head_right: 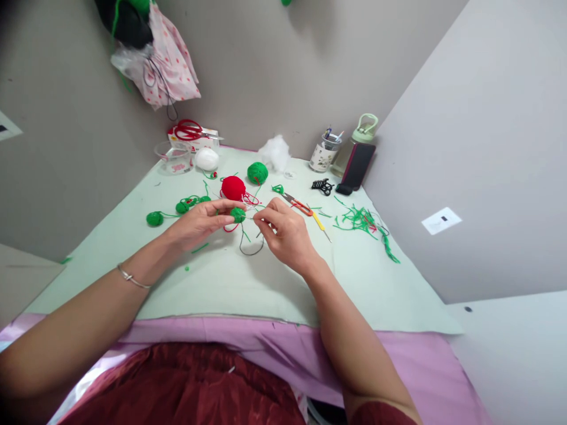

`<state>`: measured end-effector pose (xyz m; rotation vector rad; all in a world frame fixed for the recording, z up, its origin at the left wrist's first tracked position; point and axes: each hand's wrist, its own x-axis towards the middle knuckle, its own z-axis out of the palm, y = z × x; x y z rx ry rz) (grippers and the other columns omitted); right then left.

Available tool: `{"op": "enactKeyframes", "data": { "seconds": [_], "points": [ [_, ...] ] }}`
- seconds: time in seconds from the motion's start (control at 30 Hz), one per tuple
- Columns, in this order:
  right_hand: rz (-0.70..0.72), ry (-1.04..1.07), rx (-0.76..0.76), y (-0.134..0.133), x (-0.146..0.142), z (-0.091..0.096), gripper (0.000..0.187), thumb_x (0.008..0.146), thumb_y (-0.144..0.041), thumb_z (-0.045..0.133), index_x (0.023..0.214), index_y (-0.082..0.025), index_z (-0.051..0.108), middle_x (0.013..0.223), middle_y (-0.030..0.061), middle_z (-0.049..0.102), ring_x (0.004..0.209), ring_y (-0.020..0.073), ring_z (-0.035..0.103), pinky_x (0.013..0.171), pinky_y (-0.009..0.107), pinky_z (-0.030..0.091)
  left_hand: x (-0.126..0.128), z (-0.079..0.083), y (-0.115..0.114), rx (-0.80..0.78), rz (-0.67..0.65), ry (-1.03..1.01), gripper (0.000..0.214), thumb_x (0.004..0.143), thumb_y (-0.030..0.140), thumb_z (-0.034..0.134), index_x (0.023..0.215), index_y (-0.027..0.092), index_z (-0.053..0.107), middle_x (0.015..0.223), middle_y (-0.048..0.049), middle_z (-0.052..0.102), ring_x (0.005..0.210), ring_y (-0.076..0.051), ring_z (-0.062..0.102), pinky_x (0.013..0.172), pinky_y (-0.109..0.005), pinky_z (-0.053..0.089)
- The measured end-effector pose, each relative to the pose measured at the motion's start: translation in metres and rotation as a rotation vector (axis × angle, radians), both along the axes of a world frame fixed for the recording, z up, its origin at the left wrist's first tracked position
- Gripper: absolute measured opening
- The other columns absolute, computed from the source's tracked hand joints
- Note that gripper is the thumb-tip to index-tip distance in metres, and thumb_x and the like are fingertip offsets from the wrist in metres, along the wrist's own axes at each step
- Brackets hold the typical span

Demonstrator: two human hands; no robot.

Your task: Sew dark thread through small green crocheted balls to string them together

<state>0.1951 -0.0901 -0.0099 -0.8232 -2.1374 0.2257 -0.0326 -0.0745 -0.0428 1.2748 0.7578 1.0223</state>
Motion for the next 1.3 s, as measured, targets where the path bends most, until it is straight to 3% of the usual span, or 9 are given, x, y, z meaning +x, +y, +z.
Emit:
{"op": "enactKeyframes", "data": {
  "seconds": [0.33,0.6,0.87,1.3],
  "points": [
    [-0.006,-0.032,-0.025,0.001,-0.001,-0.002,0.016,0.096,-0.015,0.056,0.085,-0.021,0.066,0.077,0.0018,0.054,0.067,0.0137,0.05,0.065,0.029,0.042,0.0,-0.002,0.001,0.01,0.025,0.042,0.033,0.077,0.032,0.08,0.109,0.027,0.078,0.123,-0.0052,0.07,0.107,-0.022,0.06,0.092,-0.035,0.044],
    [0.03,0.143,-0.277,0.004,-0.002,-0.002,0.01,0.092,-0.02,0.065,0.083,-0.019,0.069,0.076,0.001,0.056,0.07,0.0136,0.051,0.062,0.028,0.04,0.002,-0.005,0.001,-0.067,-0.025,-0.029,0.037,0.074,0.032,0.083,0.11,0.026,0.078,0.113,-0.0052,0.072,0.099,-0.02,0.064,0.091,-0.035,0.046],
    [0.102,0.236,-0.401,0.007,-0.008,-0.007,0.022,0.091,-0.038,0.068,0.081,-0.019,0.07,0.078,0.0016,0.059,0.071,0.0135,0.053,0.064,0.028,0.043,0.011,-0.004,-0.005,-0.012,0.041,0.005,0.034,0.07,0.031,0.085,0.102,0.024,0.079,0.104,-0.0037,0.072,0.095,-0.018,0.061,0.093,-0.036,0.044],
    [-0.042,0.318,-0.496,0.01,-0.016,-0.022,0.012,0.086,-0.03,0.068,0.086,-0.018,0.066,0.075,0.0011,0.065,0.058,0.0121,0.059,0.055,0.026,0.051,0.014,-0.004,-0.006,0.041,0.124,0.078,0.033,0.072,0.035,0.084,0.101,0.022,0.074,0.095,-0.0019,0.07,0.087,-0.016,0.059,0.086,-0.033,0.043]
  ]
}}
